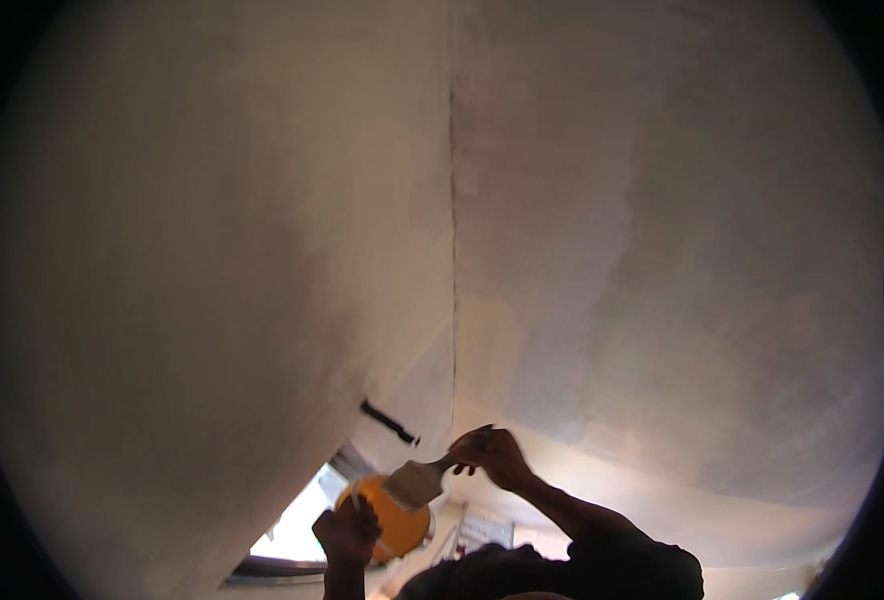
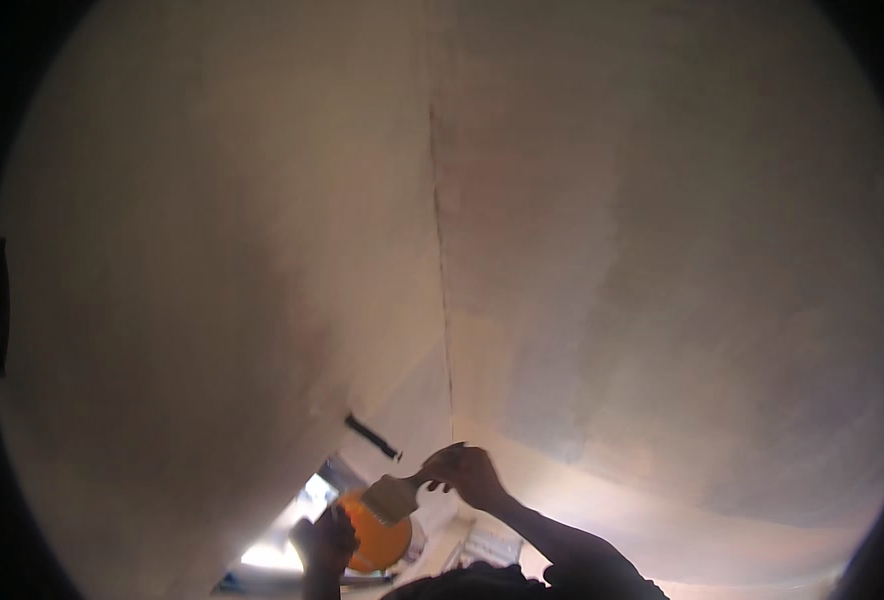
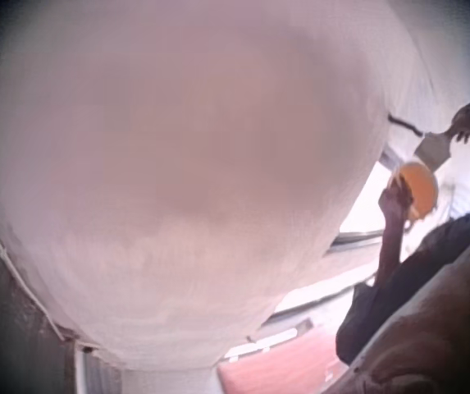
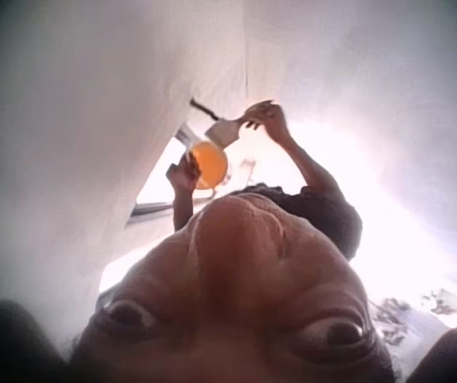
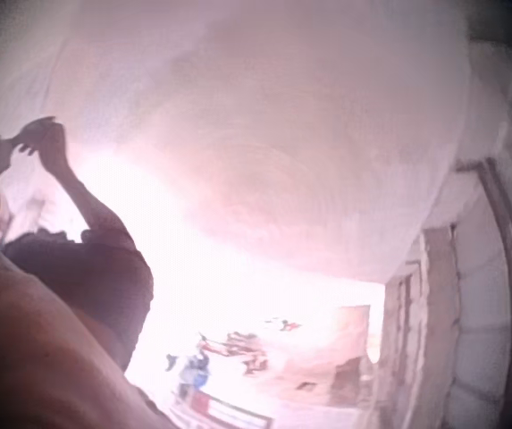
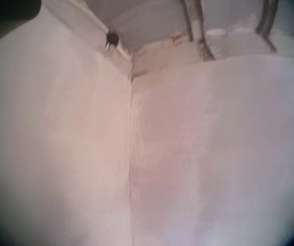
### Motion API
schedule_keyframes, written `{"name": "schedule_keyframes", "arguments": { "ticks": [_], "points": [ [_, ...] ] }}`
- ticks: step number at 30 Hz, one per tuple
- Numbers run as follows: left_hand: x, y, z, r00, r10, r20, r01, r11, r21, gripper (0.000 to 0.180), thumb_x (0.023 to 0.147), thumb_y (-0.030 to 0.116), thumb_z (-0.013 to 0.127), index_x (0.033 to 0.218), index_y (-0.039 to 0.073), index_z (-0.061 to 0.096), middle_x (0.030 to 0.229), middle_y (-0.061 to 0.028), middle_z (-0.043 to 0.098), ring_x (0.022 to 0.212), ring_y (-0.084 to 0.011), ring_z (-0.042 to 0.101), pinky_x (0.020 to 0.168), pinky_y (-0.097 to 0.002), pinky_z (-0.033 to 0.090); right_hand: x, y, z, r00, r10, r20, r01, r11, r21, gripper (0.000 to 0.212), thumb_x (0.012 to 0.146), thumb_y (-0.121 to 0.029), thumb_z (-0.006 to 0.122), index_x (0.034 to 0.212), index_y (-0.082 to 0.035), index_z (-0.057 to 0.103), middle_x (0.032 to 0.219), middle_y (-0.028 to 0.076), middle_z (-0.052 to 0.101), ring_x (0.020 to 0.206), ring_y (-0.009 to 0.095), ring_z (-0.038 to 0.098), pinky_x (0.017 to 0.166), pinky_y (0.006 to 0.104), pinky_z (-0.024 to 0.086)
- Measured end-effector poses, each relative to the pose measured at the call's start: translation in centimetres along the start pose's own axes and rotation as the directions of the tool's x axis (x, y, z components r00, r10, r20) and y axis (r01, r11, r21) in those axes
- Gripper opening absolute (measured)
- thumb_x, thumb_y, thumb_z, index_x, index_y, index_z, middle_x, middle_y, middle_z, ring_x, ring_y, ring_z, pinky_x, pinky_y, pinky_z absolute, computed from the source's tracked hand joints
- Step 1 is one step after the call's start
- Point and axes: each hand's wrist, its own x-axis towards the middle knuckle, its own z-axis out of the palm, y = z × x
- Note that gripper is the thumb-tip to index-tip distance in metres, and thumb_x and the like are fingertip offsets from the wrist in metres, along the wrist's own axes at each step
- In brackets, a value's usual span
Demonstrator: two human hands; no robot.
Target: The person paints a white ceiling using a paintbrush and a small yellow bucket. They repeatedly dip the brush into the bucket and apply paint to the ceiling surface in a repetitive motion.
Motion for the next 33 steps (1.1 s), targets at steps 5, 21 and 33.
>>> {"name": "schedule_keyframes", "arguments": {
  "ticks": [5, 21, 33],
  "points": [
    [1.1, -1.9, -2.3, 0.98, 0.191, -0.055, -0.17, 0.949, 0.265, 0.035, 0.069, 0.026, 0.042, 0.094, 0.01, 0.06, 0.071, -0.0066, 0.057, 0.055, -0.0203, 0.049, 0.048, -0.0303, 0.041, 4.9, -11.9, -10.7, 0.789, -0.509, -0.345, 0.55, 0.835, 0.024, 0.018, 0.088, -0.014, 0.063, 0.089, 0.004, 0.068, 0.081, 0.013, 0.069, 0.067, 0.022, 0.068, 0.057, 0.0321, 0.055],
    [2.6, -5.8, -6.9, 0.998, 0.041, 0.038, -0.035, 0.989, -0.143, 0.035, 0.078, 0.019, 0.046, 0.109, 0.006, 0.056, 0.093, -0.0074, 0.062, 0.056, -0.0146, 0.047, 0.047, -0.0262, 0.038, 29.1, -56.4, -17.5, 0.082, -0.842, -0.533, 0.877, 0.316, -0.363, 0.021, 0.075, -0.015, 0.071, 0.076, 0.006, 0.067, 0.069, 0.011, 0.07, 0.06, 0.017, 0.069, 0.053, 0.0245, 0.052],
    [2.3, -7.2, -5.2, 0.974, 0.184, -0.129, -0.187, 0.982, -0.006, 0.034, 0.078, 0.019, 0.043, 0.105, 0.007, 0.06, 0.079, -0.0065, 0.062, 0.057, -0.0179, 0.052, 0.049, -0.0287, 0.042, 38.9, -61.4, -17.5, -0.176, -0.846, -0.503, 0.386, 0.411, -0.826, 0.034, 0.066, -0.032, 0.071, 0.072, 0.001, 0.07, 0.074, 0.015, 0.069, 0.074, 0.032, 0.069, 0.069, 0.037, 0.055]
  ]
}}
